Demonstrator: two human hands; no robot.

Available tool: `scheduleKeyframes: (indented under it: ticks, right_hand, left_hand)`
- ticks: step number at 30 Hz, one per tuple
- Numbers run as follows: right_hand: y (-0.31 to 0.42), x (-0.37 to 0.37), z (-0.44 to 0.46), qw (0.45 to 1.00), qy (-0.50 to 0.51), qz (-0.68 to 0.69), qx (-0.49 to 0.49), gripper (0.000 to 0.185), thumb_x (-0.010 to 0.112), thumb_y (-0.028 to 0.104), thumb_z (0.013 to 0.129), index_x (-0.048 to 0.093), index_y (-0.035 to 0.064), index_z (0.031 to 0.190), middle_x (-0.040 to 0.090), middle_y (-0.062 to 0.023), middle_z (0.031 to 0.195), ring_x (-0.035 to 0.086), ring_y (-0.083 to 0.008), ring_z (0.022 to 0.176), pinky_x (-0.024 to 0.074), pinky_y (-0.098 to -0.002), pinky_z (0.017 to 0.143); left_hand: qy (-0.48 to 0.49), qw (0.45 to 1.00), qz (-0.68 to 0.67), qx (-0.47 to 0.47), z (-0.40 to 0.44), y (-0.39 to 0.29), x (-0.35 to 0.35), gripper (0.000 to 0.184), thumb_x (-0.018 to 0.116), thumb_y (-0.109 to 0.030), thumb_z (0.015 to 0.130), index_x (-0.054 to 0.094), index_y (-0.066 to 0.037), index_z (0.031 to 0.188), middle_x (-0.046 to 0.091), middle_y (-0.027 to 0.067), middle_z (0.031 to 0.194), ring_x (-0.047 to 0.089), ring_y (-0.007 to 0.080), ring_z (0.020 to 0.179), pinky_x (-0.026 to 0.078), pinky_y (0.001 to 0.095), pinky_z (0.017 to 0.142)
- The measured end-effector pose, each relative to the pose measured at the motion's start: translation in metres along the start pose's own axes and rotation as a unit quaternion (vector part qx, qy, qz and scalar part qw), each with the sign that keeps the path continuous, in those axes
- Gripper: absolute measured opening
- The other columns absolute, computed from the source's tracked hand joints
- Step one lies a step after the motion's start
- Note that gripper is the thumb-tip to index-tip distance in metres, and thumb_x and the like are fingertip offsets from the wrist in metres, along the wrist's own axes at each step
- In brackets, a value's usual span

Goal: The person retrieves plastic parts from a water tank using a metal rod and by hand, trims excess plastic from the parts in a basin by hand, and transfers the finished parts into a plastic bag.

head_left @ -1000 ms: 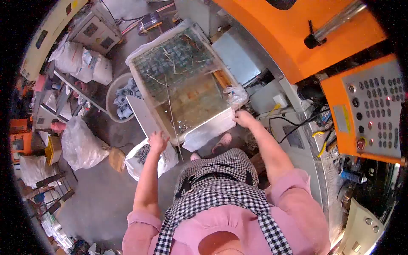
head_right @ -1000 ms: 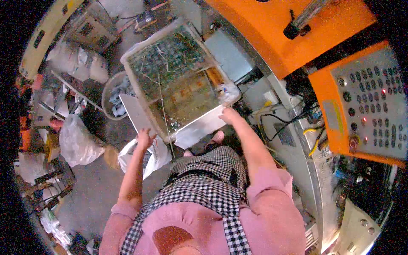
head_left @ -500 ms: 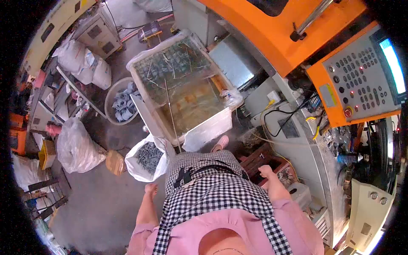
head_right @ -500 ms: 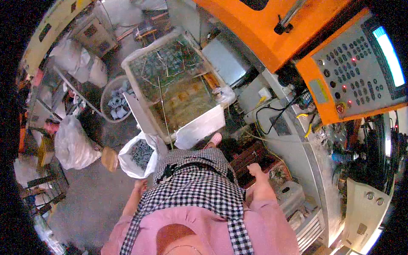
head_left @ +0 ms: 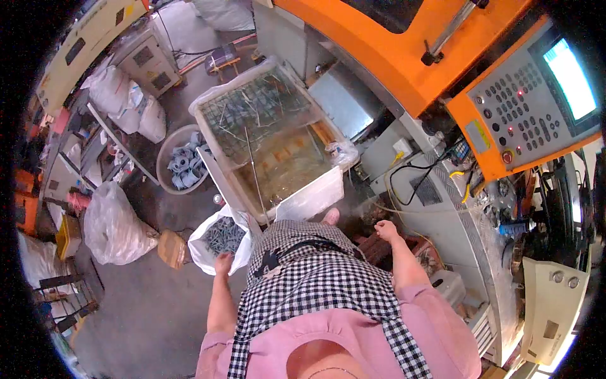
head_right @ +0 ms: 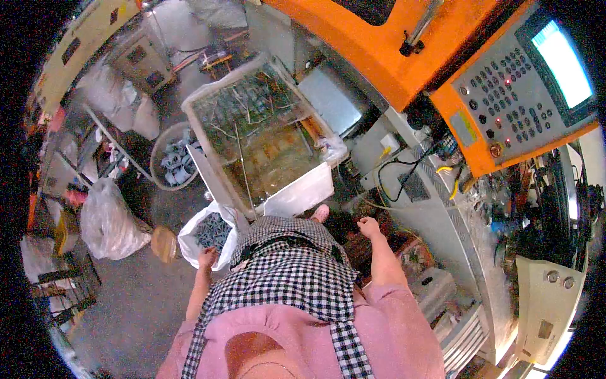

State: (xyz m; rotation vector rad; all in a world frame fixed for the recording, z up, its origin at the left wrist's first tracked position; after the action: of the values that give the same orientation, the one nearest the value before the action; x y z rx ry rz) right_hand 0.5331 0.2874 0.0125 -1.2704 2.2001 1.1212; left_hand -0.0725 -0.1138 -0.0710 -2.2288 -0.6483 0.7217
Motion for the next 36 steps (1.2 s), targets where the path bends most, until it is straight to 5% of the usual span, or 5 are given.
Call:
scheduleKeyframes:
  ticks: [4, 6, 18, 25, 36]
  right_hand:
    - [-0.003, 0.009, -0.009, 0.998, 0.042, -0.027, 0.025, 0.027, 0.055, 0.027, 0.086, 0.059, 0.0054, 0.102, 0.061, -0.0140, 0.096, 0.057, -0.0272, 0.092, 0.0459, -0.0389, 0.079]
    - [-0.009, 0.008, -0.019, 0.997, 0.043, -0.048, 0.048, 0.019, 0.061, 0.021, 0.082, 0.061, 0.0031, 0.089, 0.061, -0.0060, 0.071, 0.054, -0.0145, 0.055, 0.0450, -0.0294, 0.053]
    - [0.004, 0.011, -0.015, 0.971, 0.002, -0.206, -0.124, 0.022, 0.062, 0.025, 0.080, 0.064, 0.0047, 0.089, 0.064, -0.0102, 0.077, 0.060, -0.0219, 0.069, 0.0481, -0.0367, 0.065]
    - [0.027, -0.016, -0.027, 0.993, 0.044, -0.027, 0.102, 0.027, 0.059, 0.026, 0.082, 0.061, 0.0062, 0.100, 0.061, -0.0118, 0.100, 0.058, -0.0221, 0.088, 0.0462, -0.0370, 0.078]
    - [-0.013, -0.015, -0.030, 0.979, 0.009, -0.144, 0.147, 0.023, 0.059, 0.024, 0.081, 0.064, 0.0065, 0.094, 0.063, -0.0131, 0.096, 0.059, -0.0272, 0.090, 0.0474, -0.0371, 0.081]
  left_hand:
    - [-0.035, 0.975, 0.219, -0.002, -0.010, 0.037, -0.035, 0.022, 0.065, -0.020, 0.074, 0.065, 0.000, 0.083, 0.062, 0.0072, 0.070, 0.057, 0.0151, 0.061, 0.046, 0.0300, 0.057]
    - [-0.057, 0.958, 0.280, -0.019, -0.017, 0.044, -0.043, 0.021, 0.066, -0.019, 0.072, 0.065, 0.000, 0.080, 0.062, 0.0078, 0.069, 0.057, 0.0169, 0.058, 0.047, 0.0316, 0.055]
    - [-0.007, 0.982, -0.012, -0.186, -0.037, 0.025, -0.002, 0.018, 0.064, -0.010, 0.074, 0.059, -0.004, 0.090, 0.053, 0.0043, 0.059, 0.050, 0.0168, 0.046, 0.039, 0.0287, 0.038]
    - [0.040, 0.989, -0.119, -0.081, 0.005, -0.004, 0.015, 0.009, 0.062, -0.010, 0.076, 0.058, -0.006, 0.082, 0.052, 0.0028, 0.058, 0.047, 0.0125, 0.044, 0.036, 0.0254, 0.038]
    - [-0.012, 0.985, -0.132, -0.112, -0.024, 0.029, -0.002, 0.016, 0.068, -0.016, 0.073, 0.062, -0.005, 0.084, 0.055, 0.0026, 0.058, 0.048, 0.0119, 0.043, 0.038, 0.0254, 0.037]
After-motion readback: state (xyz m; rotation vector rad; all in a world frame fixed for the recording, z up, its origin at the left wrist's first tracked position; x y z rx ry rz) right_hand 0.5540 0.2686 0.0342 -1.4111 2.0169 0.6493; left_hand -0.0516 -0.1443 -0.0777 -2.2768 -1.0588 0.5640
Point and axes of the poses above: each hand's wrist, its own z-axis towards the middle knuckle, its own x-axis out of the palm, y = z × x, the point moved 10 cm from there along z, towards the middle knuckle
